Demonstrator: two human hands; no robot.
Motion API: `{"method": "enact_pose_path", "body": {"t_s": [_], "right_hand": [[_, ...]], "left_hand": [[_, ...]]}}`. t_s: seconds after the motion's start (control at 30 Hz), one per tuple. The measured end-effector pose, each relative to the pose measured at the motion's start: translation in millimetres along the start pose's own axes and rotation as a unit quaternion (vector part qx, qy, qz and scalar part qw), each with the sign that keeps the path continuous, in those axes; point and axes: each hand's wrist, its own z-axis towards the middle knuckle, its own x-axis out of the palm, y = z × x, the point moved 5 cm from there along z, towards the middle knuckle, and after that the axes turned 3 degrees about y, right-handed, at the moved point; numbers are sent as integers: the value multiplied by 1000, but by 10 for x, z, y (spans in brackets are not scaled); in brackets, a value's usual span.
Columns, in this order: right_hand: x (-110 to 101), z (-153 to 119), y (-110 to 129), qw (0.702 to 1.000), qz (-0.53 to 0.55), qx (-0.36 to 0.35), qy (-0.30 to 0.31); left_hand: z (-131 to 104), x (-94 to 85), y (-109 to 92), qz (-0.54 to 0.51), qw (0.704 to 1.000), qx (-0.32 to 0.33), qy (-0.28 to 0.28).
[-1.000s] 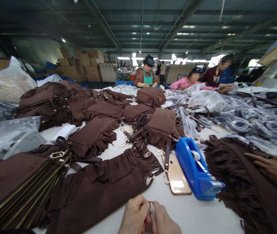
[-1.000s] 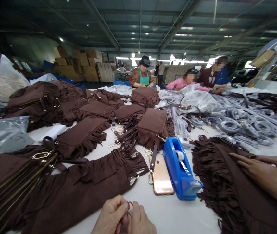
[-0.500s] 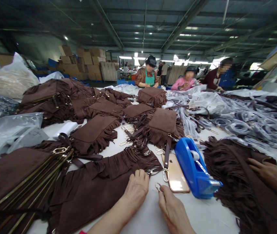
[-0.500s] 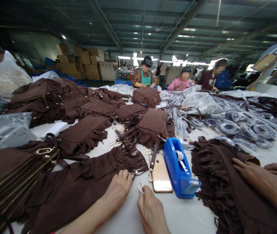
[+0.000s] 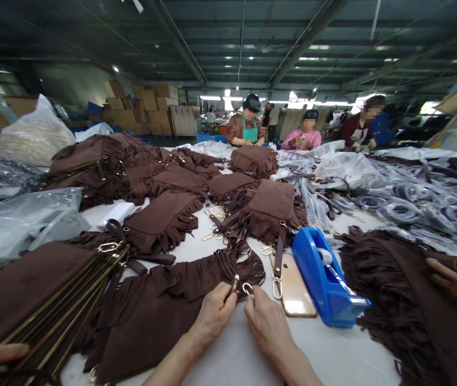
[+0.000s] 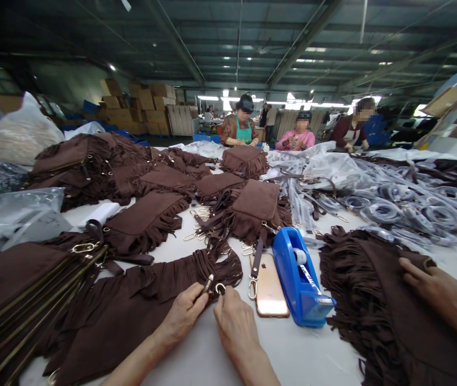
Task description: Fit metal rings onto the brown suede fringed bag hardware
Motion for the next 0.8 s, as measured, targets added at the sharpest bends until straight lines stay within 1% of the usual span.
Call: {"method": "enact_pose_path", "body": {"t_s": [0.1,0.27,0.5,0.67,0.8], "right_hand": [[32,64,63,1000,-22,-9,15],[80,54,139,998,-50,-25,25],[117,37,187,997,-64,-16,29],[162,-30,226,998,-30,11,46],[112,-104,137,996,39,20,77]], "left_hand": [[-21,20,-9,-25,1000,5,-7],[-10,-11,-7,-55,998,-1,-14],[12,-26,69,-94,994,-44,-28],[28,-16,123,-105,992,-65,-31],[46,-40,73,-97,993,-59,-18]]}}
